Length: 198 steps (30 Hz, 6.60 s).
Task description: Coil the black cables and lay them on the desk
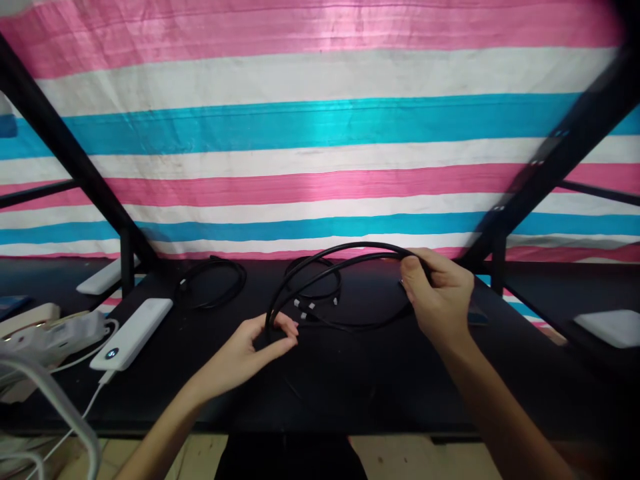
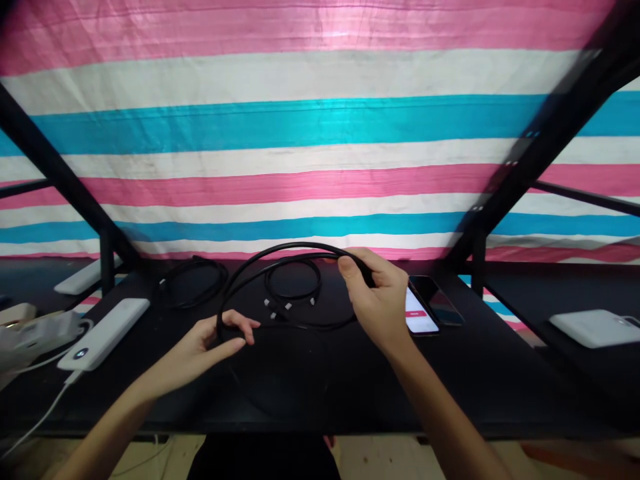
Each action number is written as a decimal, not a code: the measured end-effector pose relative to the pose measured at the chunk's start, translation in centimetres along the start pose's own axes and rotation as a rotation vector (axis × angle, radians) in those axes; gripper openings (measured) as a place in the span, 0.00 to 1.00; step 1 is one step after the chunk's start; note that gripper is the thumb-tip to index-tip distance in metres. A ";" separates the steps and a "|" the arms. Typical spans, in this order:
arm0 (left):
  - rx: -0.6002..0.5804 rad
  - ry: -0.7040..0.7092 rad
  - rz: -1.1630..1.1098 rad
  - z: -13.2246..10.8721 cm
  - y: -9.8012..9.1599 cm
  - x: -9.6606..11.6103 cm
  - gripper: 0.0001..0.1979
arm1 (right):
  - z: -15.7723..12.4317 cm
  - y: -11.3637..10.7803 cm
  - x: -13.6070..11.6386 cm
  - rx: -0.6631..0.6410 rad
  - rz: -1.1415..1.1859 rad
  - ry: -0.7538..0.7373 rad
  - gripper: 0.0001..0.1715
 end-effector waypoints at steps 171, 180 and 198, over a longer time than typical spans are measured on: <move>0.467 -0.107 -0.318 1.6 2.0 -1.8 0.15 | -6.1 2.5 2.2 -0.487 0.286 0.600 0.32; 0.442 -0.163 -0.641 0.9 2.0 -2.3 0.13 | -6.7 2.2 3.1 -0.599 0.510 0.871 0.36; 0.838 0.143 -0.728 0.7 -6.8 1.2 0.08 | -4.2 -0.3 3.0 -0.759 0.309 0.612 0.23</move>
Point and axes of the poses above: each hand's wrist, its own z-axis towards the middle knuckle, its own y-axis out of the palm, x = y × z, the point moved 3 cm from there along z, towards the middle knuckle, and after that the axes turned 3 degrees about y, right-handed, at the moved point
